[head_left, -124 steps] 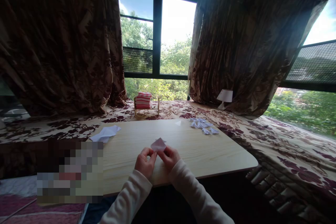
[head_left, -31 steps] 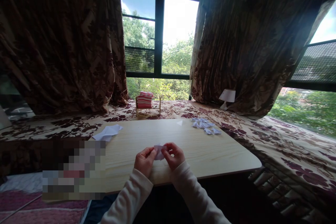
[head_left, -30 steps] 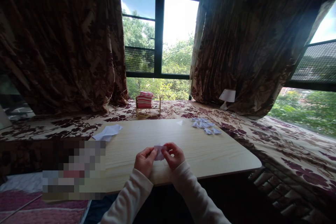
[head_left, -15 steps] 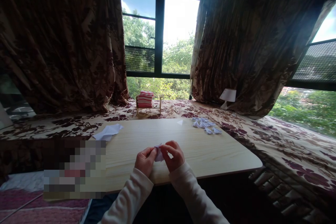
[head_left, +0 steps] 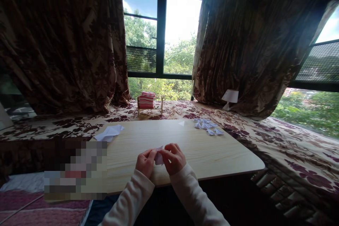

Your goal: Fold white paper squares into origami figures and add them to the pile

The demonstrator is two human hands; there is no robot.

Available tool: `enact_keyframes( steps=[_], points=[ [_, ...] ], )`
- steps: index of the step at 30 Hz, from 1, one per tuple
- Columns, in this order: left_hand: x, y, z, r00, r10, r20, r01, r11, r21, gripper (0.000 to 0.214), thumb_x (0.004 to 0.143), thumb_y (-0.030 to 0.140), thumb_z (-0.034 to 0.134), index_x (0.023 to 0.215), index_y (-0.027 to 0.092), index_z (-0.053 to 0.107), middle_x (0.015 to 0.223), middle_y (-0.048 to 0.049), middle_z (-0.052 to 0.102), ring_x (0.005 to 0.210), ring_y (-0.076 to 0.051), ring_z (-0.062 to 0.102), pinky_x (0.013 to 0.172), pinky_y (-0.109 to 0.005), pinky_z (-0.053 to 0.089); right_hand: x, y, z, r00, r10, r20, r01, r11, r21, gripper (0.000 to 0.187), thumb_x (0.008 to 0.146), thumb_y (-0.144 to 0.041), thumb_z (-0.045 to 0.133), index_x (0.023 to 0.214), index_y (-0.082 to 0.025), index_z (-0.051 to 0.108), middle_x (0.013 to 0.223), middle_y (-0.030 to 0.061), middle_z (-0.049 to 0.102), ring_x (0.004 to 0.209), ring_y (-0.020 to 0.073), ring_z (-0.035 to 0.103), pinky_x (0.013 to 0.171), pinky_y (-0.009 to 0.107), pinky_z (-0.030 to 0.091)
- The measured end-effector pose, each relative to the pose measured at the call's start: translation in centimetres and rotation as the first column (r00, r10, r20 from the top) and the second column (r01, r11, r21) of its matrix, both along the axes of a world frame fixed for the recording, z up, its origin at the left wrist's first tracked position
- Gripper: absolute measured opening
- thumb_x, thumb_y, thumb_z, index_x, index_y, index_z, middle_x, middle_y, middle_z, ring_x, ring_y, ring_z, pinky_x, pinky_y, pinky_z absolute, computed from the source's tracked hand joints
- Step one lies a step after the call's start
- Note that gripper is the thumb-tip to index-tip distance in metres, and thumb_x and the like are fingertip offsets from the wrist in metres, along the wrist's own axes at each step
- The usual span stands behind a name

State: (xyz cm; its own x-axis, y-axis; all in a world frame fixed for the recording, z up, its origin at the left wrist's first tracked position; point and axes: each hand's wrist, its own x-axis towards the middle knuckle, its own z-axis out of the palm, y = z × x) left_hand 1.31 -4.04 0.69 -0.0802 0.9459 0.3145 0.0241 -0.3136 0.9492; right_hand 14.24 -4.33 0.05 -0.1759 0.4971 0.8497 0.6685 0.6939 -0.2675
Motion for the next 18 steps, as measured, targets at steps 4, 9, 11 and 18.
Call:
enact_keyframes(
  steps=[4,9,11,18],
  points=[
    [-0.03,0.11,-0.19,1.000,-0.001,0.015,0.001,1.000,-0.019,0.028,0.069,0.035,0.057,0.073,0.011,0.070,0.060,-0.0018,0.064,0.064,-0.017,0.056,0.059,-0.023,0.042,0.01,-0.13,0.18,1.000,-0.007,0.021,0.007,1.000,0.021,0.028,0.080,-0.014,0.046,0.094,-0.027,0.066,0.074,0.0049,0.053,0.071,0.0169,0.046,0.061,0.028,0.042],
    [-0.10,0.27,-0.49,0.997,0.071,0.009,-0.070,0.997,-0.016,0.027,0.067,0.035,0.057,0.068,0.012,0.069,0.057,-0.0012,0.063,0.059,-0.016,0.054,0.056,-0.023,0.042,-0.02,-0.33,0.24,0.999,0.019,0.049,-0.020,0.999,0.028,0.032,0.077,-0.011,0.045,0.096,-0.027,0.065,0.077,0.0059,0.054,0.072,0.0177,0.047,0.062,0.029,0.043],
    [-0.11,0.23,-0.46,0.994,0.104,0.011,-0.104,0.994,-0.014,0.027,0.066,0.035,0.057,0.067,0.011,0.069,0.058,-0.0018,0.064,0.059,-0.016,0.054,0.057,-0.025,0.042,-0.09,-0.45,0.31,0.998,0.042,0.048,-0.042,0.999,0.016,0.034,0.075,-0.010,0.046,0.096,-0.028,0.065,0.079,0.0054,0.054,0.074,0.0178,0.048,0.063,0.029,0.043],
    [-0.06,0.01,-0.11,0.991,0.118,-0.059,-0.118,0.993,0.012,0.027,0.068,0.035,0.057,0.069,0.011,0.069,0.060,-0.0022,0.063,0.059,-0.015,0.054,0.057,-0.024,0.042,-0.20,-0.36,0.52,0.979,0.019,-0.204,-0.030,0.998,-0.052,0.020,0.075,-0.017,0.048,0.088,-0.019,0.064,0.083,0.0058,0.054,0.080,0.0184,0.050,0.072,0.033,0.043]
  ],
)
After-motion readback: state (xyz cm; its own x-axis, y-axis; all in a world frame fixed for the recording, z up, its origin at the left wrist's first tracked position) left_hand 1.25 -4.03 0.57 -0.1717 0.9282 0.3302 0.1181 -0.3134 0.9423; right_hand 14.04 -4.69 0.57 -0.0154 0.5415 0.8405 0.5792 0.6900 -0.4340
